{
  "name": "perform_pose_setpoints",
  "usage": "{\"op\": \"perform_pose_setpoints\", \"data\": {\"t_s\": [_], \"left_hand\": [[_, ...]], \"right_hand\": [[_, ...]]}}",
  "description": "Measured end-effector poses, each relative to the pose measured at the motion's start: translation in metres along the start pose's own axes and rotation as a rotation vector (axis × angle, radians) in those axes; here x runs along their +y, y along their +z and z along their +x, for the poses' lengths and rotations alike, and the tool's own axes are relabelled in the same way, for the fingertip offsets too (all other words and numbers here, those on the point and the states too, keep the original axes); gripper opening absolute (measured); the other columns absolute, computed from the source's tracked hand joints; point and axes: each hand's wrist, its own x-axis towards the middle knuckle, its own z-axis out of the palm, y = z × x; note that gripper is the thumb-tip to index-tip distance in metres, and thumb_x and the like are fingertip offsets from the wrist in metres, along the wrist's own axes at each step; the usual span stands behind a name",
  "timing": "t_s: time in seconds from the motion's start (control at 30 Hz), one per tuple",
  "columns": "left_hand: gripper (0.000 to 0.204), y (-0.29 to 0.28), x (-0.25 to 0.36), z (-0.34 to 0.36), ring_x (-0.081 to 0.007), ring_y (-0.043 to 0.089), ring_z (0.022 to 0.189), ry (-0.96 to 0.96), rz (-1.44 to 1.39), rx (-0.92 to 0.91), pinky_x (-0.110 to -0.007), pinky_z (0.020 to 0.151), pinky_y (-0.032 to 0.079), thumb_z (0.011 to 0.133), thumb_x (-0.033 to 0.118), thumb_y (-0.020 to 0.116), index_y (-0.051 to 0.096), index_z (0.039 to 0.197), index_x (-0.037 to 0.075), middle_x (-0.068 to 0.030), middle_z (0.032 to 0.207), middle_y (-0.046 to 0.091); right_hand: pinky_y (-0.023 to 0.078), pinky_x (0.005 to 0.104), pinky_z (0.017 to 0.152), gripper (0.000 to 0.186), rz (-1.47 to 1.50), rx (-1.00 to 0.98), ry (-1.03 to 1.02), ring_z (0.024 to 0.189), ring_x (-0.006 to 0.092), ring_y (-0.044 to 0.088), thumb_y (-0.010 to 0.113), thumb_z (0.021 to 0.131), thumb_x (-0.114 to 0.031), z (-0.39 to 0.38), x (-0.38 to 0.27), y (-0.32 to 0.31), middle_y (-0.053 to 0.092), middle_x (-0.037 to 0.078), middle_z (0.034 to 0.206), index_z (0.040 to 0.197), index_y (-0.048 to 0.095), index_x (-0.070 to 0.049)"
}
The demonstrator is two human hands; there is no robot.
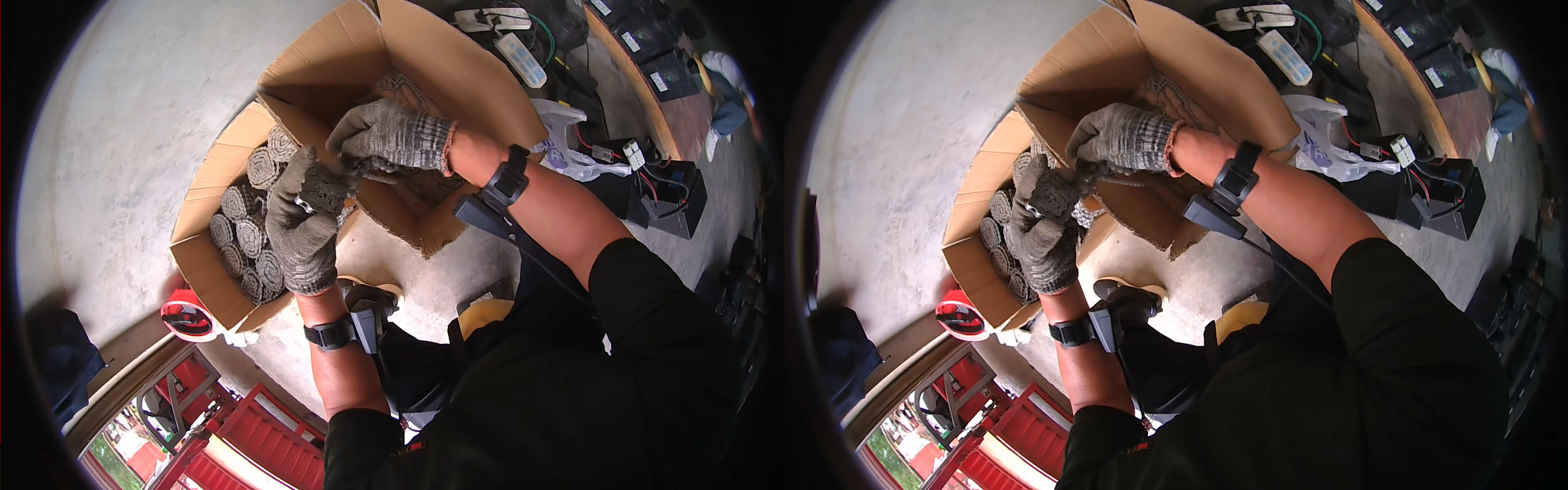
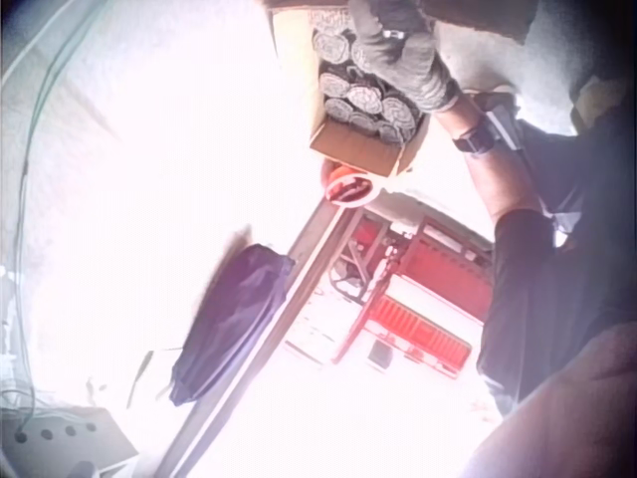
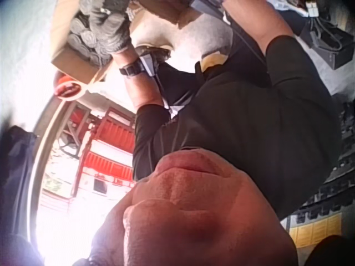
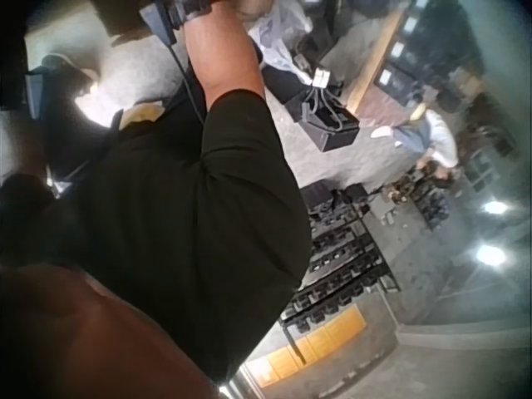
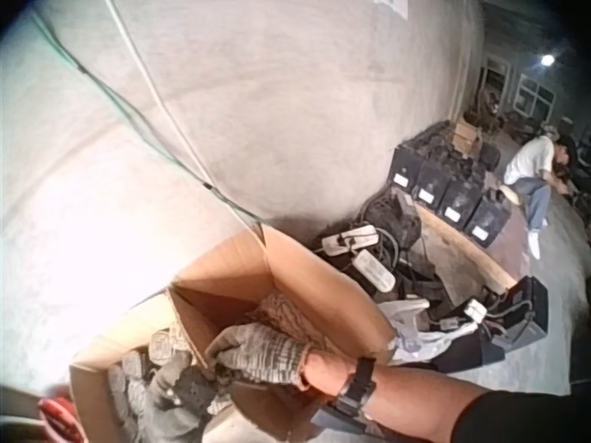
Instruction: Inspecting and unrolling motorcycle drive chains.
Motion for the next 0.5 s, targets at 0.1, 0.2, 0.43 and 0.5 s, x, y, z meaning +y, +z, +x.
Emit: {"op": "perform_pose_setpoints", "data": {"t_s": [0.1, 0.2, 0.43, 0.5], "left_hand": [[0.077, 0.000, -0.001, 0.000, -0.0241, 0.068, 0.093, 0.004, 0.025, 0.004, -0.038, 0.088, 0.055, 0.073, 0.032, 0.086, 0.054, 0.135, -0.001, -0.0159, 0.108, 0.068], [0.078, -0.004, 0.000, 0.001, -0.0255, 0.068, 0.096, 0.026, -0.042, -0.061, -0.038, 0.090, 0.055, 0.073, 0.032, 0.087, 0.053, 0.135, -0.002, -0.0166, 0.109, 0.068], [0.083, -0.017, 0.001, -0.005, -0.0286, 0.067, 0.094, -0.010, -0.138, -0.034, -0.039, 0.089, 0.054, 0.073, 0.030, 0.085, 0.048, 0.139, -0.004, -0.0201, 0.110, 0.066], [0.085, -0.021, 0.001, -0.003, -0.0288, 0.067, 0.094, -0.006, -0.155, -0.053, -0.039, 0.089, 0.053, 0.073, 0.031, 0.085, 0.046, 0.140, -0.005, -0.0209, 0.111, 0.066]], "right_hand": [[0.056, 0.0240, 0.067, 0.017, 0.203, 0.023, -0.046, 0.078, 0.0137, 0.069, 0.063, 0.093, -0.009, -0.002, 0.000, 0.001, 0.072, 0.007, 0.087, 0.106, 0.069, -0.001], [0.059, 0.0285, 0.073, 0.017, 0.235, 0.132, -0.167, 0.081, 0.0168, 0.070, 0.063, 0.094, -0.010, -0.003, 0.002, -0.007, 0.072, 0.009, 0.091, 0.107, 0.068, -0.001], [0.060, 0.0420, 0.082, 0.020, 0.743, 0.297, -0.238, 0.077, 0.0195, 0.065, 0.062, 0.094, -0.009, 0.015, 0.003, -0.052, 0.063, 0.008, 0.084, 0.110, 0.066, 0.002], [0.059, 0.0378, 0.078, 0.020, 0.665, 0.225, -0.184, 0.078, 0.0201, 0.066, 0.063, 0.093, -0.011, 0.016, 0.008, -0.063, 0.066, 0.008, 0.085, 0.109, 0.066, 0.000]]}}
